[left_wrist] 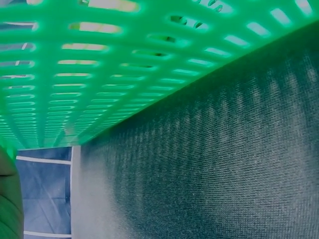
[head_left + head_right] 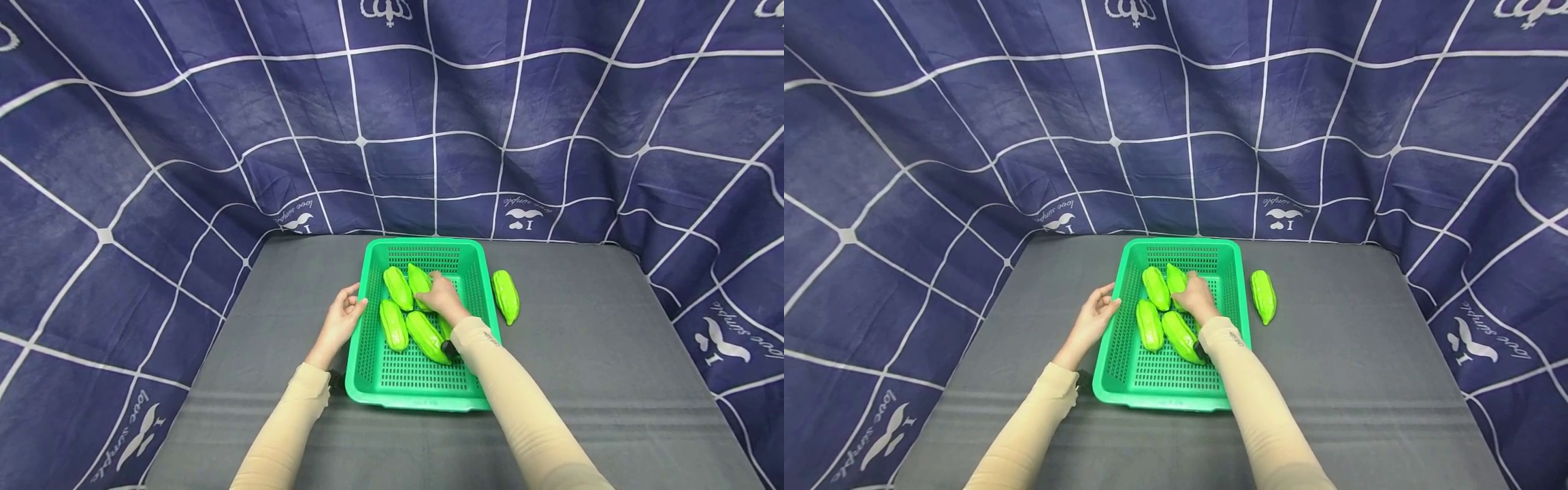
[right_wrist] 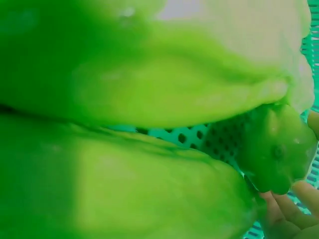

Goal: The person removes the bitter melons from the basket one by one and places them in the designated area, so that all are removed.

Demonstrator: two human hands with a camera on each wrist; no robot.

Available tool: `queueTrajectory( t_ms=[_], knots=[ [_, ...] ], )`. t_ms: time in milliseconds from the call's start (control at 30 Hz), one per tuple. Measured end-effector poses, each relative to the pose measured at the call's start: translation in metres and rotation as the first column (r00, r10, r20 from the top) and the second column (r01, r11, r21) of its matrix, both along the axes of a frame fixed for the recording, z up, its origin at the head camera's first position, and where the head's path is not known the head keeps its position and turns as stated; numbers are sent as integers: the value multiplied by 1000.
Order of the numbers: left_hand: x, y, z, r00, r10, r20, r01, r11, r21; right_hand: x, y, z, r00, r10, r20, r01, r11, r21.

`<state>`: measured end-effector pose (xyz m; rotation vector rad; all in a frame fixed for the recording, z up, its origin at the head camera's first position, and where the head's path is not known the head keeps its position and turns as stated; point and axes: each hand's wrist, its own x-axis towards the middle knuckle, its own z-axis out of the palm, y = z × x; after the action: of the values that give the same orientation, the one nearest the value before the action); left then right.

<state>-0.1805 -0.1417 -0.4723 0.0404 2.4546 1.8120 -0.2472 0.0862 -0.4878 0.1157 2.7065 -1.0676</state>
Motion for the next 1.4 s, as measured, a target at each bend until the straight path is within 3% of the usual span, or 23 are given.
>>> queueTrajectory(
  t_ms=[133, 267, 367, 567, 600, 933, 1233, 1400],
  knots=[
    [-5, 0, -6, 1000, 3, 4, -3, 1000, 12, -1, 3, 3, 999, -15, -36, 15, 1000, -2],
    [-15, -2, -25, 1000, -1, 6, 1, 1000, 9, -1, 5, 10, 997, -37, -65, 36, 999, -28],
    [-17, -3, -31, 1000, 6, -3, -6, 1000, -13, -1, 7, 19, 996, -39, -77, 34, 998, -60],
    [-16, -3, -32, 1000, 22, -11, -22, 1000, -13, 2, 15, 46, 997, -45, -63, 35, 989, -147],
    [-14, -3, -27, 1000, 21, -9, -21, 1000, -11, 3, 16, 49, 997, -48, -65, 37, 986, -160],
    [-14, -6, -33, 999, 31, 8, -31, 1000, -1, 10, 38, 75, 990, -88, -107, 57, 961, -269],
    [-13, -5, -33, 1000, 21, -11, -21, 1000, 16, 11, 68, 88, 976, -162, -147, 118, 956, -269],
    [-11, -4, -33, 1000, 21, -1, -21, 1000, 20, 15, 92, 89, 960, -232, -157, 172, 931, -321]
  ],
)
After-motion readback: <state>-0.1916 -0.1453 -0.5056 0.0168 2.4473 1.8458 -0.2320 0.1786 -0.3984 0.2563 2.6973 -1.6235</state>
